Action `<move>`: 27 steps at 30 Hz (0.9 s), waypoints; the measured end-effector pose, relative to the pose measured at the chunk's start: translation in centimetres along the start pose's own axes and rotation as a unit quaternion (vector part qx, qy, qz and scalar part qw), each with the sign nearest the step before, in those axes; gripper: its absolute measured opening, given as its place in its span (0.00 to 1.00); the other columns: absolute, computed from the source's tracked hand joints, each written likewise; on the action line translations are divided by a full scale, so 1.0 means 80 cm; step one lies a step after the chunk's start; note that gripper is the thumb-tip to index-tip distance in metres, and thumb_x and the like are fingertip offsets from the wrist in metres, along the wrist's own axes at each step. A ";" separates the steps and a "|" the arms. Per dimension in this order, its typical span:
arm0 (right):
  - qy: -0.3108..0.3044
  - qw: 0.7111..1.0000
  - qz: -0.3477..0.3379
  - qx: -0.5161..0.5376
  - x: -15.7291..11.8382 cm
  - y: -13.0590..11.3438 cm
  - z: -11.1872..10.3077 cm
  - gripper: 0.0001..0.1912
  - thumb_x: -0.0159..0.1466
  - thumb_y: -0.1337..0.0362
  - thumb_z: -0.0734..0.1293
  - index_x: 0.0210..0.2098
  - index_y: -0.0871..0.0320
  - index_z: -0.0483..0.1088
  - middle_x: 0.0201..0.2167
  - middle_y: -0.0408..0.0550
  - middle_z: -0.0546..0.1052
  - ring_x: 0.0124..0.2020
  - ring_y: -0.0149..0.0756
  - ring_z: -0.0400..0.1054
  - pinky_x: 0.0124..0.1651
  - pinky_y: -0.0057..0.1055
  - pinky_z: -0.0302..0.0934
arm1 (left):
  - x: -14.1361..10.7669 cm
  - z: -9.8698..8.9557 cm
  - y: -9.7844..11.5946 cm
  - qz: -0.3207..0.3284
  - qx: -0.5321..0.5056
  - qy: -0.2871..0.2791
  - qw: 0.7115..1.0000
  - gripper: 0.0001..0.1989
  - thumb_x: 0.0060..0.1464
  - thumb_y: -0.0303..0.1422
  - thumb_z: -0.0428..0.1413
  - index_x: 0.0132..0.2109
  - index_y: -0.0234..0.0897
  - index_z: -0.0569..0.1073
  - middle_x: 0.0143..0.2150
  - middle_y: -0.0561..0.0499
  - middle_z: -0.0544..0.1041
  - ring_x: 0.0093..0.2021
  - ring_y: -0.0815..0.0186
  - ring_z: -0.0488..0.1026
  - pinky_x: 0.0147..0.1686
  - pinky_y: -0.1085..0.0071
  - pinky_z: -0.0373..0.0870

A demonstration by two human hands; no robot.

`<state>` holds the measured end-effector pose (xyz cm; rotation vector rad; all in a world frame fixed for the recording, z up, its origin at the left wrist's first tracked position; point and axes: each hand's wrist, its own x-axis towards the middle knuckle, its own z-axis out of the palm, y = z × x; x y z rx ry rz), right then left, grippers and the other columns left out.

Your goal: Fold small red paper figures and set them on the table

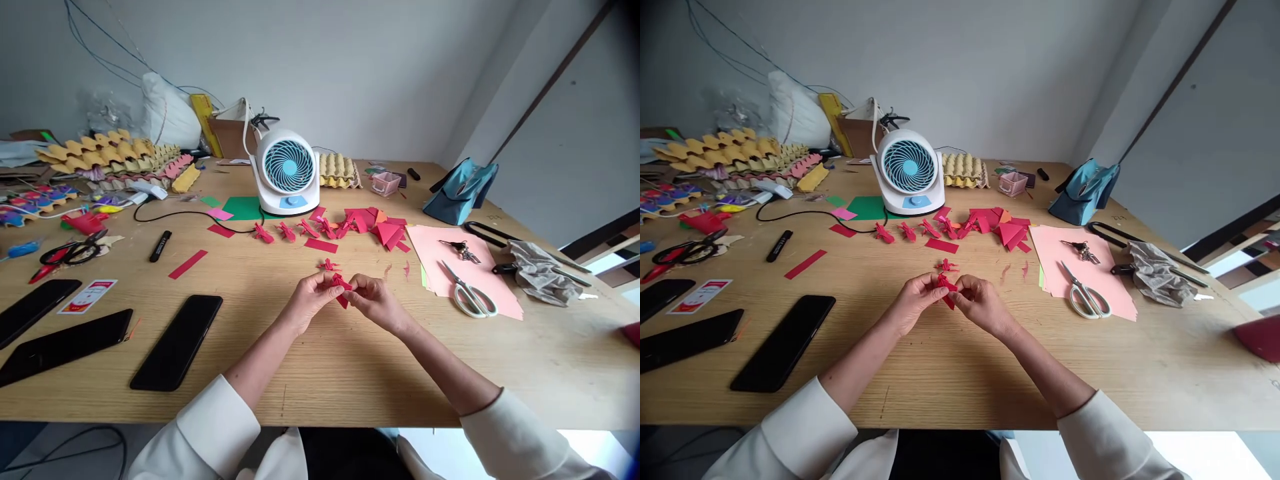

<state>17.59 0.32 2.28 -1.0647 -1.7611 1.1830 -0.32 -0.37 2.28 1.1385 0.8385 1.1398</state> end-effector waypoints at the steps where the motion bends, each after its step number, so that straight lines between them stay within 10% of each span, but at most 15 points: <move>1: 0.001 1.000 -0.002 -0.009 0.001 0.003 0.005 0.18 0.63 0.49 0.68 0.27 0.58 0.67 0.22 0.41 0.69 0.22 0.27 0.55 0.26 0.27 0.50 | 0.001 -0.005 -0.004 0.004 0.009 0.000 1.000 0.16 0.46 0.40 0.69 0.34 0.32 0.76 0.32 0.52 0.76 0.34 0.69 0.70 0.40 0.71 0.65; 27: -0.062 0.996 0.032 0.050 -0.014 0.029 0.033 0.27 0.64 0.41 0.65 0.25 0.60 0.74 0.22 0.45 0.71 0.23 0.29 0.62 0.28 0.28 0.57 | 0.001 -0.018 -0.018 -0.051 0.030 0.085 0.995 0.17 0.44 0.42 0.67 0.28 0.32 0.76 0.23 0.54 0.70 0.26 0.72 0.61 0.29 0.72 0.56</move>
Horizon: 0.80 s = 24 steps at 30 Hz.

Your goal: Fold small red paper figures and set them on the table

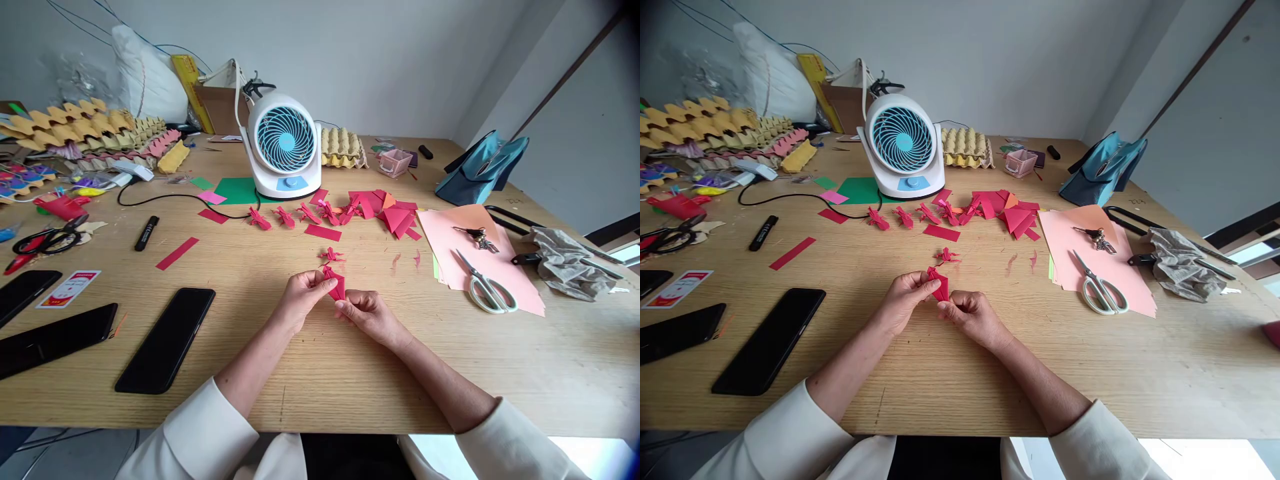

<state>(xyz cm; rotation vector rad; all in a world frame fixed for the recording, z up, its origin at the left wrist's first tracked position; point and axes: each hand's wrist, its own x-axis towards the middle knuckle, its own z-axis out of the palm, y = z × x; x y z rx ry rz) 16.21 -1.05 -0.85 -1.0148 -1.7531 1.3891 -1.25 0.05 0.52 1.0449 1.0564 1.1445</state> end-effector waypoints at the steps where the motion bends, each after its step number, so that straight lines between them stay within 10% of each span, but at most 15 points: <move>1: -0.004 1.000 -0.006 -0.003 -0.001 -0.001 -0.001 0.27 0.64 0.42 0.65 0.25 0.60 0.74 0.23 0.45 0.72 0.23 0.29 0.62 0.28 0.28 0.57 | 0.000 -0.001 0.000 -0.002 0.000 0.000 1.000 0.17 0.44 0.43 0.68 0.28 0.32 0.76 0.22 0.55 0.68 0.25 0.73 0.59 0.28 0.72 0.54; 24: 0.042 0.998 -0.019 -0.052 -0.001 -0.002 0.008 0.18 0.64 0.51 0.65 0.26 0.57 0.65 0.23 0.41 0.64 0.25 0.29 0.55 0.30 0.28 0.51 | -0.002 0.003 -0.007 0.008 0.030 -0.054 0.998 0.14 0.47 0.39 0.66 0.27 0.32 0.74 0.26 0.52 0.74 0.29 0.70 0.67 0.33 0.71 0.63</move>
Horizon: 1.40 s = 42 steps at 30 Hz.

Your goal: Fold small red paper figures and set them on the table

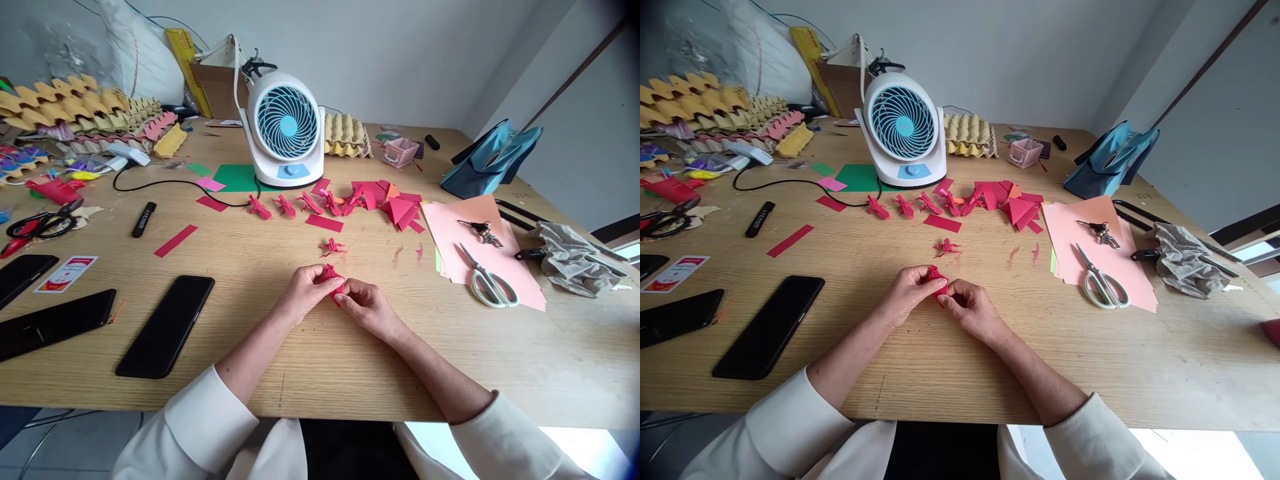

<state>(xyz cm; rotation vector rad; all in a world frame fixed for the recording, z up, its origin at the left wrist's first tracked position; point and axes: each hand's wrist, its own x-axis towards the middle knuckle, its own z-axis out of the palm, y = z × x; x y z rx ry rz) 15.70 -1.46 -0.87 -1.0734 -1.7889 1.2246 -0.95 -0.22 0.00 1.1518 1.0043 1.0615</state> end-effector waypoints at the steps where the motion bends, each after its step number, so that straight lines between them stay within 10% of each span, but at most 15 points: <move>1: -0.003 1.000 0.001 0.001 0.000 -0.001 0.000 0.19 0.64 0.50 0.65 0.25 0.57 0.65 0.23 0.41 0.64 0.25 0.29 0.54 0.30 0.28 0.51 | 0.000 0.001 -0.001 0.002 0.000 0.001 1.000 0.14 0.47 0.39 0.66 0.27 0.33 0.73 0.26 0.52 0.74 0.28 0.70 0.67 0.33 0.71 0.64; 31: 0.018 0.995 0.043 0.084 0.006 0.009 -0.002 0.26 0.58 0.40 0.69 0.23 0.56 0.62 0.19 0.38 0.59 0.21 0.26 0.48 0.25 0.28 0.44 | 0.002 -0.003 0.002 0.038 0.014 0.070 0.997 0.19 0.46 0.44 0.66 0.23 0.34 0.70 0.20 0.57 0.63 0.25 0.73 0.57 0.27 0.72 0.53; 42: 0.041 0.995 0.031 0.089 0.005 0.009 0.004 0.24 0.57 0.44 0.71 0.24 0.58 0.65 0.20 0.39 0.61 0.23 0.27 0.51 0.28 0.29 0.47 | 0.000 0.001 0.002 0.021 -0.005 0.044 0.999 0.16 0.45 0.43 0.67 0.29 0.32 0.76 0.26 0.52 0.73 0.28 0.71 0.63 0.28 0.72 0.56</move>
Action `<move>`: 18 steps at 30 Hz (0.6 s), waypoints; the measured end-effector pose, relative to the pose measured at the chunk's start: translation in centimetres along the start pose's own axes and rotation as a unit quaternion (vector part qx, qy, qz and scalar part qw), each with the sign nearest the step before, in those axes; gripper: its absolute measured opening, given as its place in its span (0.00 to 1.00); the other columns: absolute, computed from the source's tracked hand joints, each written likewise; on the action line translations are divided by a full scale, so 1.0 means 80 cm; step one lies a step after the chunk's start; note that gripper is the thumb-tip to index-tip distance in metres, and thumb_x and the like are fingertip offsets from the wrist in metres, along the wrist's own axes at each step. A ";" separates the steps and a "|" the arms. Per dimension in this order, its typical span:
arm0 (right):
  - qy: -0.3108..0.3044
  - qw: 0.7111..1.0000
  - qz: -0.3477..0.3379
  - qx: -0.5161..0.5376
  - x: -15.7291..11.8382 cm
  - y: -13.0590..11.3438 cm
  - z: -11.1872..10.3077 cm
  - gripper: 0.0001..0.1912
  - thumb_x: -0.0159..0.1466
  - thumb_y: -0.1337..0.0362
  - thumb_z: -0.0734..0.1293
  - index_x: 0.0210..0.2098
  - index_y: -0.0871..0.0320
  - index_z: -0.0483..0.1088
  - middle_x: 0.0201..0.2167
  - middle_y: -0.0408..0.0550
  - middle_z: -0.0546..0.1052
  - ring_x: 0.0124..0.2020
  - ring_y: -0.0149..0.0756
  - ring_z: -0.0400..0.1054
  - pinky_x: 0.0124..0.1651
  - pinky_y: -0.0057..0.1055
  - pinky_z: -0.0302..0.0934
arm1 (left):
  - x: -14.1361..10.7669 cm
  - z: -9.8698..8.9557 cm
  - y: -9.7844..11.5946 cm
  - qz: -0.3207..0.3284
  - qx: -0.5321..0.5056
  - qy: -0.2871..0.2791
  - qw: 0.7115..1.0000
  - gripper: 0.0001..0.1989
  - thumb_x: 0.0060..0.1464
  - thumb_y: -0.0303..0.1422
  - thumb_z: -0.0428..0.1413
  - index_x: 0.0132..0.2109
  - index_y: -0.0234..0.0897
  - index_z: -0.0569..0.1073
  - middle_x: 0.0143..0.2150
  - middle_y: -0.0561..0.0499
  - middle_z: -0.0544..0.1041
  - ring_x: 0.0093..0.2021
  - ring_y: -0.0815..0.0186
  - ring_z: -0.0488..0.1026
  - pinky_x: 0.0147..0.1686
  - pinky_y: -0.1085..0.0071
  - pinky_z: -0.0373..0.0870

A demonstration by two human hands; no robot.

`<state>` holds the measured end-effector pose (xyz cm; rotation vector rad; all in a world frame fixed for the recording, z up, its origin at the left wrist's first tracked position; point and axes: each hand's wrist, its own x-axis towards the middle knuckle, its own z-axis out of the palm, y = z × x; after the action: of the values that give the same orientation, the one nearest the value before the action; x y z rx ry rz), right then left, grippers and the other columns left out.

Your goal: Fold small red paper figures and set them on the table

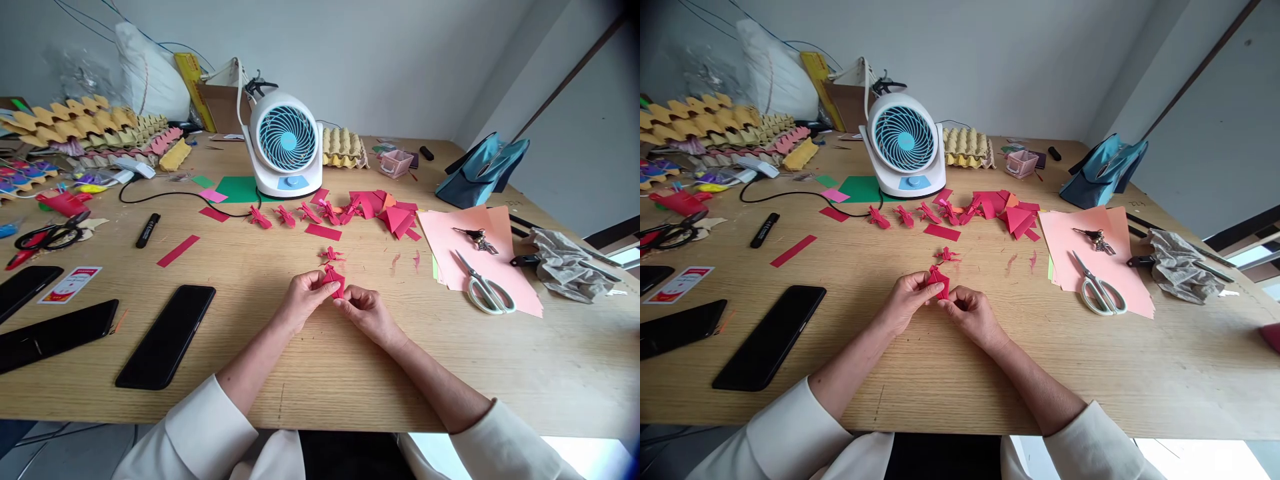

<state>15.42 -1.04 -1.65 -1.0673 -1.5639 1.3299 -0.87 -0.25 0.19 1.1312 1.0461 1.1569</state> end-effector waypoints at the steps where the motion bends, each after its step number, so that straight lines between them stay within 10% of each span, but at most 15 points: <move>1: -0.002 1.000 0.006 0.010 0.000 0.000 0.000 0.23 0.57 0.44 0.71 0.25 0.58 0.66 0.21 0.38 0.61 0.23 0.27 0.51 0.27 0.29 0.47 | 0.000 -0.001 0.000 0.004 0.002 0.004 1.000 0.16 0.46 0.42 0.66 0.30 0.33 0.76 0.26 0.53 0.73 0.27 0.71 0.62 0.28 0.72 0.55; 18: -0.018 1.000 0.020 0.005 -0.001 0.003 -0.003 0.21 0.57 0.46 0.72 0.28 0.58 0.67 0.22 0.39 0.63 0.23 0.27 0.52 0.28 0.29 0.47 | 0.001 0.003 0.002 0.000 -0.017 0.037 0.999 0.16 0.43 0.41 0.67 0.28 0.32 0.75 0.26 0.53 0.73 0.28 0.72 0.63 0.28 0.73 0.56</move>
<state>15.67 -1.00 -1.89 -1.0796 -1.5671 1.3902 -0.68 -0.21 0.41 1.0689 1.0784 1.2200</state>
